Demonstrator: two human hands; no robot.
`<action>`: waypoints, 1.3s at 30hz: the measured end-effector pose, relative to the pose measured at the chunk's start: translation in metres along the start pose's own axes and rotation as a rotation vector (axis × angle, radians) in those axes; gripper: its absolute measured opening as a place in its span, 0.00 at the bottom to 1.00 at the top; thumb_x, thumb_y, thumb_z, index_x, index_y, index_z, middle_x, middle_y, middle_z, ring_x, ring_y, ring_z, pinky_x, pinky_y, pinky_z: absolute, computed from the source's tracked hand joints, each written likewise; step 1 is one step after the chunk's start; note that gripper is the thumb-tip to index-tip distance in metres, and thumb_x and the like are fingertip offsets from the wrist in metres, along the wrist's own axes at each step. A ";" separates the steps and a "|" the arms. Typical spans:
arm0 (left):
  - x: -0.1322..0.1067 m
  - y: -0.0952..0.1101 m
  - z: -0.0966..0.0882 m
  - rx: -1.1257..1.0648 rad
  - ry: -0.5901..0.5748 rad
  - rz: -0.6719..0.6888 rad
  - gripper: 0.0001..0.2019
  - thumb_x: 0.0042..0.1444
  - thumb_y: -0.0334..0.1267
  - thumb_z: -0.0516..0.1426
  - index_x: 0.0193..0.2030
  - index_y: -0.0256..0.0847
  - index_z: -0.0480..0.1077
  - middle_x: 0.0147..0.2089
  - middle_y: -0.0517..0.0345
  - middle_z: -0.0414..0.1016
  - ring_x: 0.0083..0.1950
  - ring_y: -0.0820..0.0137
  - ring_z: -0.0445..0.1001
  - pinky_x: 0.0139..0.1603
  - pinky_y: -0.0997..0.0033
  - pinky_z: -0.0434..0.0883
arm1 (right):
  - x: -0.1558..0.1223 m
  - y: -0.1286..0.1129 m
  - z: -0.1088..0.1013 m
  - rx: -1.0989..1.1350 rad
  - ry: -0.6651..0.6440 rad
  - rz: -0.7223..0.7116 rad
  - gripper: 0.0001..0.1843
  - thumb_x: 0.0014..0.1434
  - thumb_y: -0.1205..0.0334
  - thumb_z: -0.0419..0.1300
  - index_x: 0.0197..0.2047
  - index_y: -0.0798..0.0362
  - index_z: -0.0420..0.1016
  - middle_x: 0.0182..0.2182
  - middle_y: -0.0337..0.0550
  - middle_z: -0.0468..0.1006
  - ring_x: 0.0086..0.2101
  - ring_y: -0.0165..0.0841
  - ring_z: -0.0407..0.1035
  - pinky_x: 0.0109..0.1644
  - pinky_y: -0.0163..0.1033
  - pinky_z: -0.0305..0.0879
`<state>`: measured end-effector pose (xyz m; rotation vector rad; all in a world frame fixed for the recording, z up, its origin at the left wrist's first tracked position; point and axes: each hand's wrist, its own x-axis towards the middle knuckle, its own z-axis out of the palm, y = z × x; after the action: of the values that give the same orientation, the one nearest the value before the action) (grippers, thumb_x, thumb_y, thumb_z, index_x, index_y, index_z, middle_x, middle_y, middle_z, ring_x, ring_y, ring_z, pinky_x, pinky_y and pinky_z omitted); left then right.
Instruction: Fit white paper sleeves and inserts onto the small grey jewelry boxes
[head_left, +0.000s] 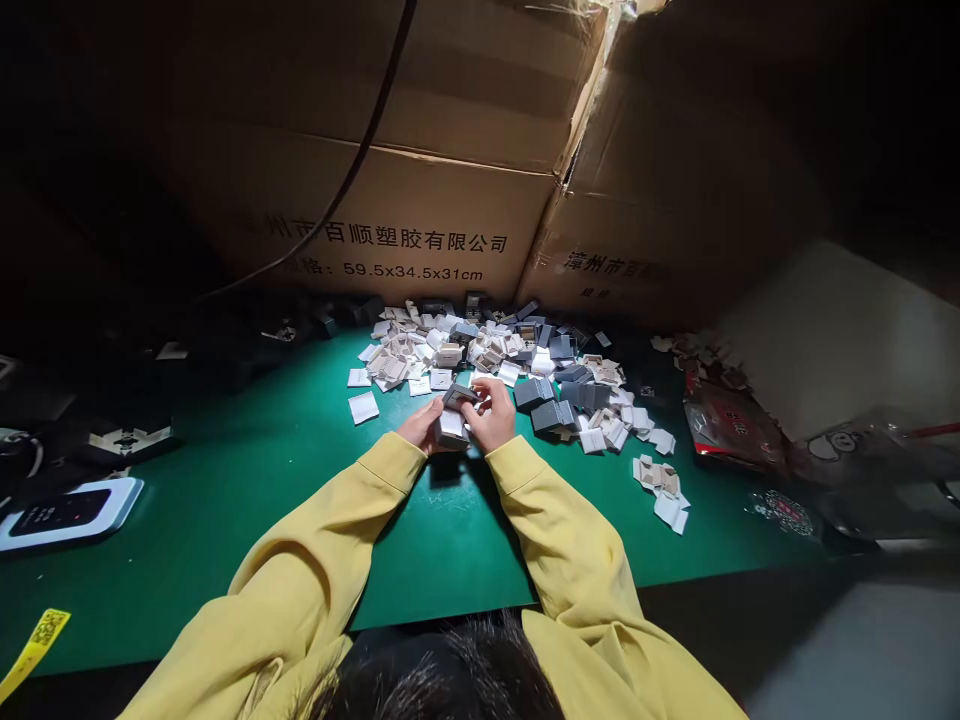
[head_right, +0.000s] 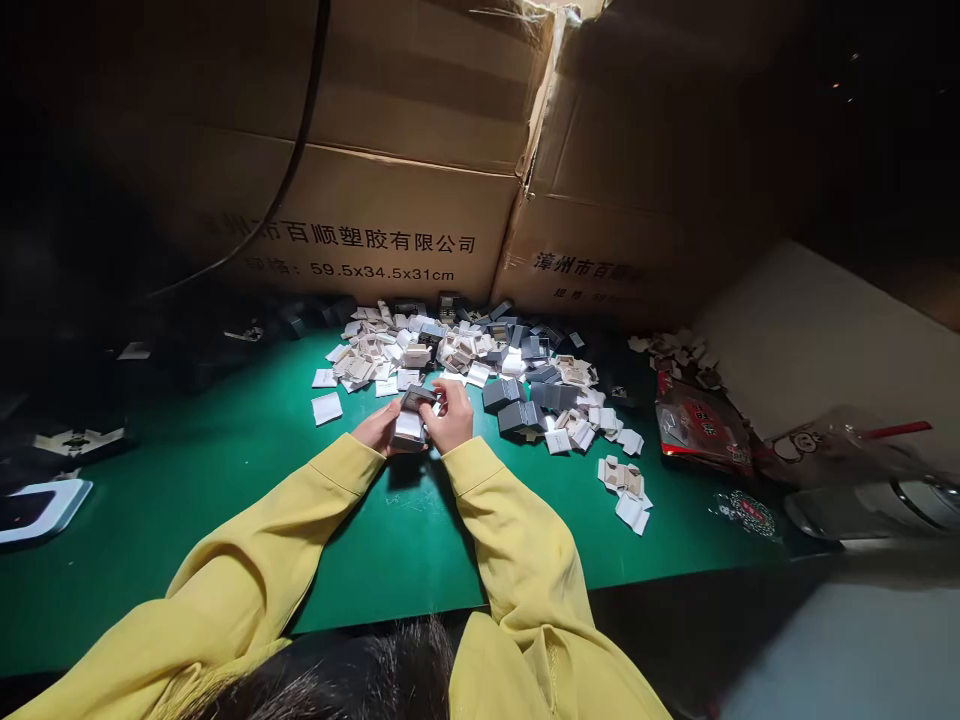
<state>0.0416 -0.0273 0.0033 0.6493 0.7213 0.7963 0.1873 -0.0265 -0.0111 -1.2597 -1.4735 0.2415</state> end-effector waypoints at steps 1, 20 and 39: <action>0.000 0.000 0.000 0.006 -0.028 0.010 0.17 0.62 0.48 0.55 0.53 0.41 0.69 0.44 0.47 0.78 0.36 0.60 0.79 0.33 0.58 0.77 | 0.000 -0.002 0.000 0.006 -0.004 0.025 0.13 0.52 0.63 0.60 0.43 0.51 0.71 0.35 0.41 0.73 0.31 0.30 0.66 0.28 0.33 0.65; 0.033 -0.005 -0.021 0.153 0.428 0.404 0.20 0.41 0.47 0.69 0.36 0.38 0.72 0.35 0.54 0.77 0.36 0.66 0.75 0.42 0.66 0.73 | 0.000 -0.014 -0.010 -0.170 -0.313 -0.298 0.11 0.62 0.57 0.58 0.42 0.51 0.80 0.41 0.47 0.80 0.43 0.39 0.69 0.49 0.46 0.69; 0.026 -0.006 -0.024 0.162 0.448 0.502 0.18 0.47 0.50 0.65 0.37 0.39 0.71 0.36 0.42 0.80 0.43 0.55 0.80 0.45 0.58 0.76 | -0.005 -0.022 0.006 -0.550 -0.636 -0.545 0.09 0.63 0.56 0.62 0.41 0.52 0.76 0.40 0.45 0.78 0.39 0.37 0.65 0.38 0.41 0.57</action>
<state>0.0380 -0.0033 -0.0234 0.8234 1.0555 1.3826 0.1692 -0.0362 -0.0007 -1.1873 -2.4937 -0.1643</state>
